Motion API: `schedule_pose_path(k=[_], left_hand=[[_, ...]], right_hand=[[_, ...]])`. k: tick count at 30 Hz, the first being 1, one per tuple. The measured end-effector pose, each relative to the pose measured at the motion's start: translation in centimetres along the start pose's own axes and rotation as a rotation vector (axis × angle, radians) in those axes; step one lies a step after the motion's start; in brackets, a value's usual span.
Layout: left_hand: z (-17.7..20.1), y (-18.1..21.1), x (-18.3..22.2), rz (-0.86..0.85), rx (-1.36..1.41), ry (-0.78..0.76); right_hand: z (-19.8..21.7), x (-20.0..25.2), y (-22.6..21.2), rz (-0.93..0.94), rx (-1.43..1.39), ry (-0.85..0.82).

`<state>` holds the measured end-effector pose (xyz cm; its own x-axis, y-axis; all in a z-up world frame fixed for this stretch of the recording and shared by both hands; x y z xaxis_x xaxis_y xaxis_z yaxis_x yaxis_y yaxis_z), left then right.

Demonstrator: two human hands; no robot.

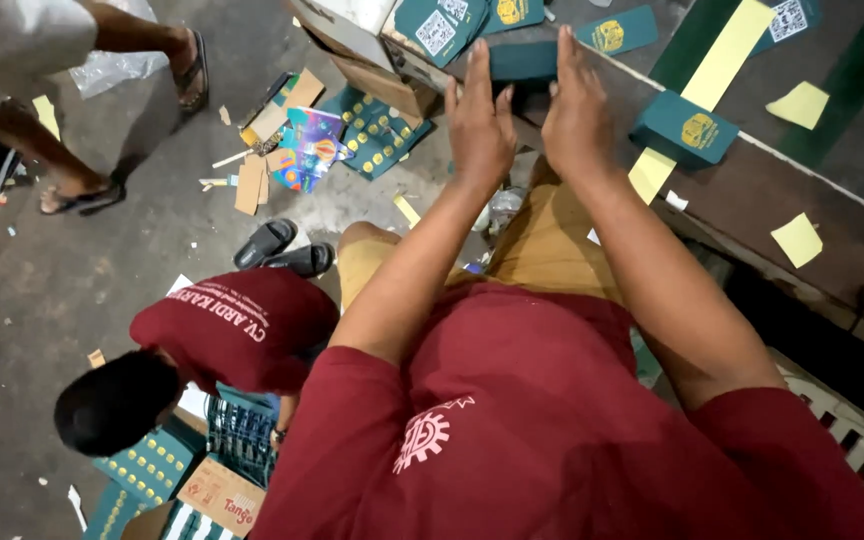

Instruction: Folding and assembling small green paper boxes and applying adhesive labels.

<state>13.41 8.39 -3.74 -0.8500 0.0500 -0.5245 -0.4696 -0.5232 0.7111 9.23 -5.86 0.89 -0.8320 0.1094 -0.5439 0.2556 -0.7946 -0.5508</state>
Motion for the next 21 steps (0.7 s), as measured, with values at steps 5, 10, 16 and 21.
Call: schedule_pose_path(k=[5,10,16,21], left_hand=[[0.0,-0.7,0.2,-0.035,-0.079,-0.007],[0.7,-1.8,0.0,-0.026,-0.015,-0.034],[4.0,1.4,-2.6,0.049,0.104,-0.112],[5.4,9.2,-5.2,-0.016,0.424,-0.271]], right_hand=[[-0.6,0.0,0.7,-0.030,0.065,-0.038],[0.2,-0.2,0.2,-0.014,0.011,-0.009],[3.4,0.1,0.4,-0.271,-0.050,-0.040],[12.8,1.0,-2.1,-0.315,-0.106,0.004]])
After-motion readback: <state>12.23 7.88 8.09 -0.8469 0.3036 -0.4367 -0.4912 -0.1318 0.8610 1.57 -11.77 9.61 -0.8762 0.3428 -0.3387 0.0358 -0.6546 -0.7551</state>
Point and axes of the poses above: each hand's wrist, its own x-axis away from the middle knuckle, its own z-axis out of the back of the hand, y = z × x, the point moved 7 cm from there along -x, towards the middle knuckle, and after that the axes turned 4 degrees about y, right-handed, at the moved point
